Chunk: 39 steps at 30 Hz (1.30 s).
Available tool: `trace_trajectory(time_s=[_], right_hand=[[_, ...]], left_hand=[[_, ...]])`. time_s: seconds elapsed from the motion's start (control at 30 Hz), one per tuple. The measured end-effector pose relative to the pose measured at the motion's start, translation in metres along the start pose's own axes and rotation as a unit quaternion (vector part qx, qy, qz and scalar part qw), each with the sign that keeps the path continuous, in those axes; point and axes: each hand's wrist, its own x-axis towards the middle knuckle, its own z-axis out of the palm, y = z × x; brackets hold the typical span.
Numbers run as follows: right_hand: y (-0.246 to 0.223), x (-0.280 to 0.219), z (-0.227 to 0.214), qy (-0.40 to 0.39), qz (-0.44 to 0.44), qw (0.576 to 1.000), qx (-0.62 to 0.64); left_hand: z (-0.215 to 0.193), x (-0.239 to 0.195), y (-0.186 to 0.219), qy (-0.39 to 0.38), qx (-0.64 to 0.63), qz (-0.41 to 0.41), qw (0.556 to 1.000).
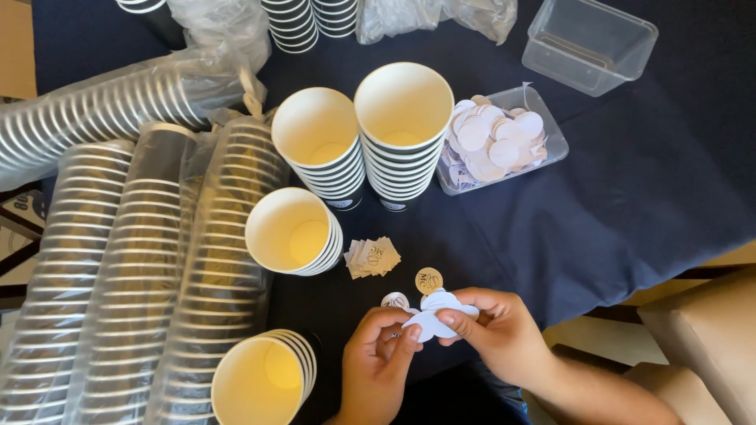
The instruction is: Peeling small stickers and applying them to the sides of stacked paper coffee cups.
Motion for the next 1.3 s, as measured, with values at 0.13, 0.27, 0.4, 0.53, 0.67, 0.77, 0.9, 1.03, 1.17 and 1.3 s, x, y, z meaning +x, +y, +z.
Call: trace_trajectory(time_s=[0.13, 0.27, 0.4, 0.53, 0.67, 0.77, 0.9, 1.03, 1.17, 1.3], right_hand=[[-0.002, 0.001, 0.004, 0.002, 0.013, 1.000, 0.017], [-0.006, 0.001, 0.008, 0.010, 0.014, 1.000, 0.012], [-0.009, 0.000, 0.011, 0.008, 0.009, 1.000, 0.014], [0.000, 0.000, 0.010, 0.004, -0.018, 0.999, 0.029], [0.008, -0.003, 0.006, 0.007, -0.019, 0.999, 0.035], [0.019, -0.001, 0.007, 0.025, -0.005, 0.999, 0.035], [0.025, -0.005, 0.006, 0.066, 0.033, 0.997, 0.002], [0.021, -0.004, 0.008, 0.063, 0.059, 0.996, 0.002], [0.005, -0.006, 0.022, 0.107, 0.108, 0.988, 0.000], [0.007, -0.009, 0.020, 0.109, 0.046, 0.991, -0.069]], left_hand=[[-0.005, -0.005, -0.019, 0.026, -0.056, -0.021, 0.998], [-0.010, -0.005, -0.024, 0.058, -0.067, -0.038, 0.995], [-0.009, -0.006, -0.020, 0.051, -0.091, -0.042, 0.994], [-0.008, -0.006, -0.021, 0.045, -0.097, -0.032, 0.994], [-0.005, -0.011, -0.049, 0.057, -0.103, -0.029, 0.993], [-0.010, -0.009, -0.063, 0.071, -0.090, -0.002, 0.993], [-0.009, -0.012, -0.047, 0.064, -0.077, -0.025, 0.995], [-0.009, -0.012, -0.034, 0.058, -0.083, 0.000, 0.995], [-0.013, -0.012, -0.026, 0.057, -0.056, -0.014, 0.997], [-0.011, -0.012, -0.015, 0.034, -0.031, 0.025, 0.999]])
